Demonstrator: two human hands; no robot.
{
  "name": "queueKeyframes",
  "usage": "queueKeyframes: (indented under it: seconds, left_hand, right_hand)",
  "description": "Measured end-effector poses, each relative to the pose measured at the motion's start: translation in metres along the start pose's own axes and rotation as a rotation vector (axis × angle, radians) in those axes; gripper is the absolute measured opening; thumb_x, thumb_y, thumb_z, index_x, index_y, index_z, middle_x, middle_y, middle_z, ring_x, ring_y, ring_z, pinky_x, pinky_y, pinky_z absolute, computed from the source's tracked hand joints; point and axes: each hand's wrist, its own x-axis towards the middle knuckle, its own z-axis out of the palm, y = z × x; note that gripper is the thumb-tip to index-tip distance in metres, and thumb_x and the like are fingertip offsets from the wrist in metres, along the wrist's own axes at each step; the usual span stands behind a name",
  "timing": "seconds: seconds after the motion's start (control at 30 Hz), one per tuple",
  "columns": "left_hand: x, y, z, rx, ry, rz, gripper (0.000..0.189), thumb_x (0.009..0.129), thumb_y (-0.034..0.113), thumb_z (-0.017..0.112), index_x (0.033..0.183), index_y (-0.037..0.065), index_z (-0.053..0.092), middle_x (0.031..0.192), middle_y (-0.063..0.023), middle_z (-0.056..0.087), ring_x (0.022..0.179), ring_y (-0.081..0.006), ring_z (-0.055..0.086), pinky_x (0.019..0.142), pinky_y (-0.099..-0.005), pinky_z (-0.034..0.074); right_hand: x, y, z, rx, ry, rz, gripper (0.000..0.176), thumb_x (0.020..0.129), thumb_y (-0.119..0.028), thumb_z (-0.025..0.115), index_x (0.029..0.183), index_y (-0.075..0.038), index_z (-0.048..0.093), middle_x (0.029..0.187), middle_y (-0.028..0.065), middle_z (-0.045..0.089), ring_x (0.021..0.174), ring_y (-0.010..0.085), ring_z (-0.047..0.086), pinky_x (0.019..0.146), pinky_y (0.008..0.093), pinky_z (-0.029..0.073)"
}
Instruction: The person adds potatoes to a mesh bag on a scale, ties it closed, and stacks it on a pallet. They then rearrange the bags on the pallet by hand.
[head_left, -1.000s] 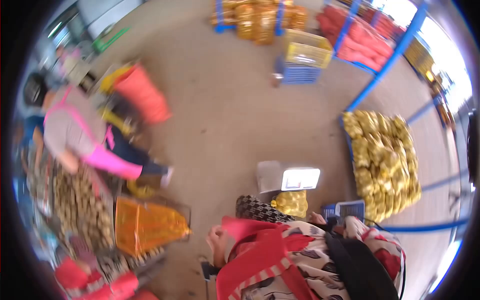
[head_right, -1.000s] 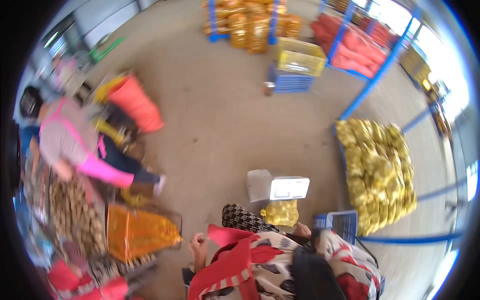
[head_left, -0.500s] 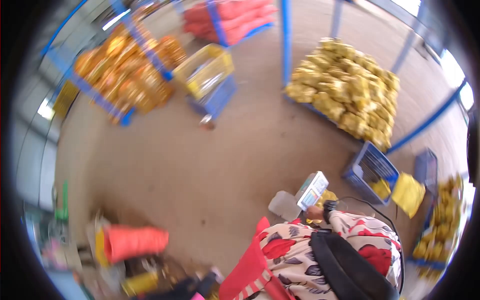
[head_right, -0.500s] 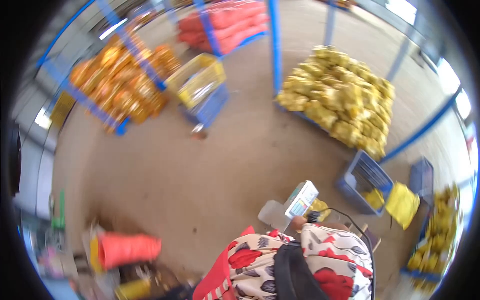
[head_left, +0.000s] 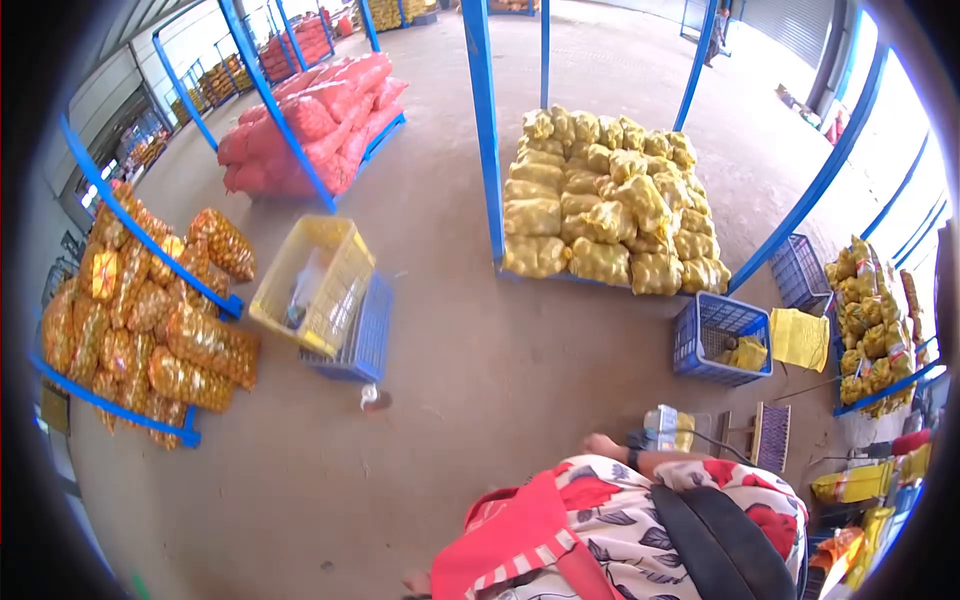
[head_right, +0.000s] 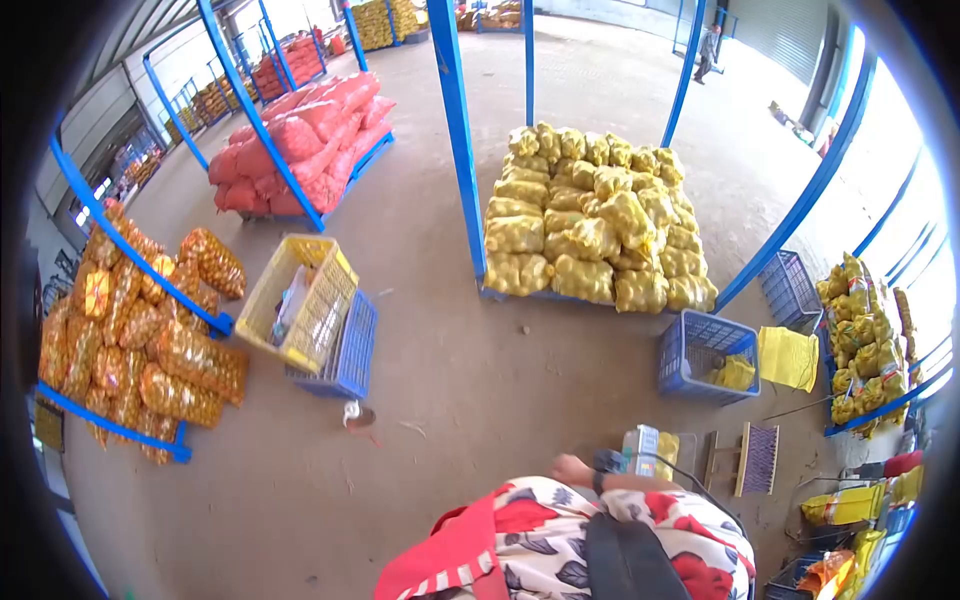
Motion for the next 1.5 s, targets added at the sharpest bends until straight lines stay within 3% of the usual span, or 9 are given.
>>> queueKeyframes:
  seconds: [0.2, 0.3, 0.43, 0.47, 0.57, 0.7, 0.87, 1.07, 1.5]
  left_hand:
    - [0.161, 0.362, 0.203, 0.016, -0.342, 0.357, 0.004, 0.086, 0.004, 0.052, 0.082, 0.005, 0.052, 0.064, -0.0008, 0.052, 0.052, -0.0097, 0.049, 0.044, -0.0239, 0.039]
    - [0.212, 0.449, 0.306, 0.088, -0.368, 0.460, 0.003, 0.085, 0.003, 0.052, 0.085, 0.003, 0.055, 0.066, -0.0027, 0.055, 0.053, -0.0102, 0.050, 0.045, -0.0237, 0.040]
    - [0.260, 0.470, 0.412, 0.190, -0.496, 0.301, 0.008, 0.081, 0.000, 0.052, 0.079, -0.001, 0.059, 0.059, -0.0044, 0.056, 0.051, -0.0111, 0.054, 0.045, -0.0231, 0.044]
    - [0.262, 0.473, 0.427, 0.342, -0.552, 0.322, 0.008, 0.080, 0.000, 0.052, 0.077, -0.001, 0.059, 0.059, -0.0040, 0.056, 0.051, -0.0112, 0.054, 0.044, -0.0232, 0.043]
    - [0.274, 0.503, 0.499, 0.480, -0.583, 0.389, 0.010, 0.076, 0.001, 0.054, 0.068, 0.001, 0.060, 0.057, -0.0039, 0.057, 0.050, -0.0119, 0.054, 0.044, -0.0245, 0.042]
    - [0.330, 0.570, 0.600, 0.652, -0.742, 0.584, 0.018, 0.073, 0.002, 0.050, 0.058, 0.002, 0.061, 0.054, -0.0068, 0.058, 0.048, -0.0132, 0.054, 0.046, -0.0283, 0.042]
    - [0.425, 0.651, 0.801, 0.684, -0.739, 0.789, 0.013, 0.073, 0.006, 0.053, 0.068, 0.000, 0.064, 0.063, -0.0150, 0.063, 0.058, -0.0249, 0.063, 0.056, -0.0360, 0.049]
    - [0.441, 0.755, 1.078, 0.890, -1.207, 0.795, 0.015, 0.076, 0.010, 0.056, 0.080, 0.000, 0.066, 0.070, -0.0141, 0.066, 0.066, -0.0256, 0.066, 0.063, -0.0339, 0.052]
    - [0.374, 0.898, 1.463, 1.164, -1.545, 0.659, 0.012, 0.080, 0.005, 0.053, 0.084, -0.002, 0.062, 0.068, -0.0073, 0.064, 0.060, -0.0123, 0.061, 0.056, -0.0271, 0.050]
  right_hand:
    - [-0.007, 0.035, -0.037, -0.550, -0.349, 0.435, 0.022, 0.075, -0.025, 0.059, 0.073, -0.007, 0.071, 0.075, 0.0165, 0.066, 0.073, 0.0262, 0.066, 0.064, 0.0379, 0.052]
    - [0.011, 0.191, 0.061, -0.823, -0.284, 0.377, 0.017, 0.074, -0.019, 0.060, 0.062, -0.011, 0.070, 0.058, 0.0081, 0.064, 0.061, 0.0199, 0.066, 0.053, 0.0356, 0.050]
    - [0.174, 0.090, -0.021, -0.474, 0.235, -0.392, 0.016, 0.071, -0.019, 0.063, 0.083, -0.010, 0.070, 0.082, 0.0159, 0.066, 0.078, 0.0340, 0.065, 0.070, 0.0431, 0.053]
    - [0.217, 0.064, -0.040, -0.456, 0.219, -0.379, 0.016, 0.071, -0.019, 0.063, 0.083, -0.010, 0.070, 0.082, 0.0159, 0.066, 0.078, 0.0340, 0.065, 0.070, 0.0431, 0.053]
    - [0.367, 0.002, -0.144, 0.313, 0.245, 0.550, 0.034, 0.075, -0.033, 0.057, 0.081, -0.001, 0.066, 0.082, 0.0222, 0.064, 0.078, 0.0403, 0.061, 0.069, 0.0440, 0.050]
    - [0.512, -0.121, -0.317, 0.750, 0.362, 0.470, 0.026, 0.084, -0.023, 0.058, 0.100, -0.003, 0.063, 0.087, 0.0028, 0.065, 0.078, 0.0171, 0.063, 0.063, 0.0308, 0.051]
    - [0.629, -0.113, -0.396, 0.919, 0.894, 0.589, 0.033, 0.087, -0.022, 0.053, 0.115, -0.005, 0.053, 0.106, 0.0048, 0.057, 0.094, 0.0188, 0.058, 0.065, 0.0304, 0.051]
    - [0.696, -0.089, -0.365, 1.592, 1.314, 0.796, 0.030, 0.090, -0.025, 0.049, 0.114, -0.008, 0.052, 0.116, 0.0066, 0.053, 0.098, 0.0183, 0.055, 0.074, 0.0333, 0.050]
    - [0.740, -0.179, -0.371, 1.958, 2.469, 0.180, 0.027, 0.090, -0.029, 0.049, 0.109, -0.011, 0.055, 0.114, 0.0048, 0.055, 0.098, 0.0171, 0.056, 0.073, 0.0328, 0.051]
